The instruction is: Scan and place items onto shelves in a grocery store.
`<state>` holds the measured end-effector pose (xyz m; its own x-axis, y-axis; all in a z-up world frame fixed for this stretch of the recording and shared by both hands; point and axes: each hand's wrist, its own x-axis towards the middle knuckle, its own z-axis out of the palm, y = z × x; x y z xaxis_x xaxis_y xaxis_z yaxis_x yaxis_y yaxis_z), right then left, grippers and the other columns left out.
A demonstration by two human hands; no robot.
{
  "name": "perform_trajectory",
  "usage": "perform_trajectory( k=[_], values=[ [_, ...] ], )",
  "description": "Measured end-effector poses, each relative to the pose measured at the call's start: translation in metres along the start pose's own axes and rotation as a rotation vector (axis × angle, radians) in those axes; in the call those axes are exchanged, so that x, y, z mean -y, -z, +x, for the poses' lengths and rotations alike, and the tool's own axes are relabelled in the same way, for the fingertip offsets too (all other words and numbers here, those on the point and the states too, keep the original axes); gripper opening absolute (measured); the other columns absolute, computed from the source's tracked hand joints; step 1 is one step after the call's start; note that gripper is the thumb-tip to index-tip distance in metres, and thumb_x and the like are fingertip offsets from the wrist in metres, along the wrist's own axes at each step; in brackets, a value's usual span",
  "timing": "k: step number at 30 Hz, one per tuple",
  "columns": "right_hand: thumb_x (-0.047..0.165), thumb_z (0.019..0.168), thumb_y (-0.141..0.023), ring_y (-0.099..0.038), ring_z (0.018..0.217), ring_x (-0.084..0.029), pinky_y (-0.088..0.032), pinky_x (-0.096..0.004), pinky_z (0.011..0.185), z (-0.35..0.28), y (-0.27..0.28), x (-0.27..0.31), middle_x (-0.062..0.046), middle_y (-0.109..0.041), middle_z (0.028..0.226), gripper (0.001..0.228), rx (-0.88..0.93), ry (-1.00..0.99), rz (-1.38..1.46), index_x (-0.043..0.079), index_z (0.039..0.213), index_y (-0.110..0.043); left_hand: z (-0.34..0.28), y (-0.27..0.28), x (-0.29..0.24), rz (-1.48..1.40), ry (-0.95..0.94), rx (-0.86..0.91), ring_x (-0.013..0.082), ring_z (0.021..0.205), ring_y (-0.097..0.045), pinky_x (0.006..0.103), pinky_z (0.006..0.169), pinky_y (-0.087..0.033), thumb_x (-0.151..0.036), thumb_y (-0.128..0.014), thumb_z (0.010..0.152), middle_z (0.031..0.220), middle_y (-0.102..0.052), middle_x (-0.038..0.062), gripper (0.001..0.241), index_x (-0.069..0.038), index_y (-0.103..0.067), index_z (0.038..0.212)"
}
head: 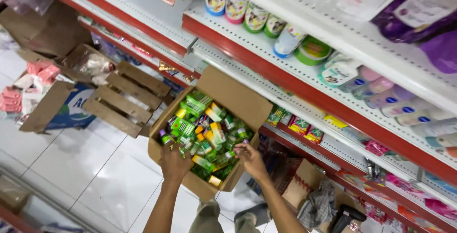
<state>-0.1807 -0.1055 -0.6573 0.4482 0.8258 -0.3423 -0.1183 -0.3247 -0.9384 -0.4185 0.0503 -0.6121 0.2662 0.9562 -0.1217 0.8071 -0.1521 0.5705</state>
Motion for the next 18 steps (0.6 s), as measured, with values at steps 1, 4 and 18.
perform_trajectory(
  k=[1,4,18],
  values=[
    [0.017,0.098,-0.063,-0.071,0.09,-0.014,-0.054,-0.029,0.074,0.005,-0.011,-0.009,-0.008,-0.077,0.111,0.026,0.006,0.009,-0.073,0.007,0.122,-0.067,-0.006,-0.013,0.018,0.048,0.003,-0.01,0.0424,0.123,-0.055,0.0537,0.098,-0.05,-0.016,-0.074,0.079,0.131,-0.059,0.02,0.032,-0.004,-0.07,0.109],
    [0.012,0.092,-0.069,-0.073,0.092,-0.016,-0.056,-0.031,0.077,0.016,-0.035,-0.026,-0.008,-0.072,0.117,0.031,0.0,0.056,-0.237,0.009,0.122,-0.068,-0.025,-0.04,0.059,0.128,-0.053,-0.054,0.0445,0.132,-0.048,0.0528,0.099,-0.05,-0.011,-0.075,0.075,0.134,-0.052,0.025,0.038,0.002,-0.067,0.11],
    [0.038,0.082,-0.082,-0.07,0.078,-0.032,-0.054,-0.046,0.074,0.058,-0.086,0.018,-0.012,-0.072,0.084,0.056,-0.31,0.041,-0.752,0.012,0.129,-0.064,-0.022,-0.014,0.058,0.067,-0.119,0.0,0.037,0.127,-0.051,0.0449,0.096,-0.053,-0.012,-0.078,0.075,0.134,-0.054,0.018,0.024,0.0,-0.071,0.095]
  ],
)
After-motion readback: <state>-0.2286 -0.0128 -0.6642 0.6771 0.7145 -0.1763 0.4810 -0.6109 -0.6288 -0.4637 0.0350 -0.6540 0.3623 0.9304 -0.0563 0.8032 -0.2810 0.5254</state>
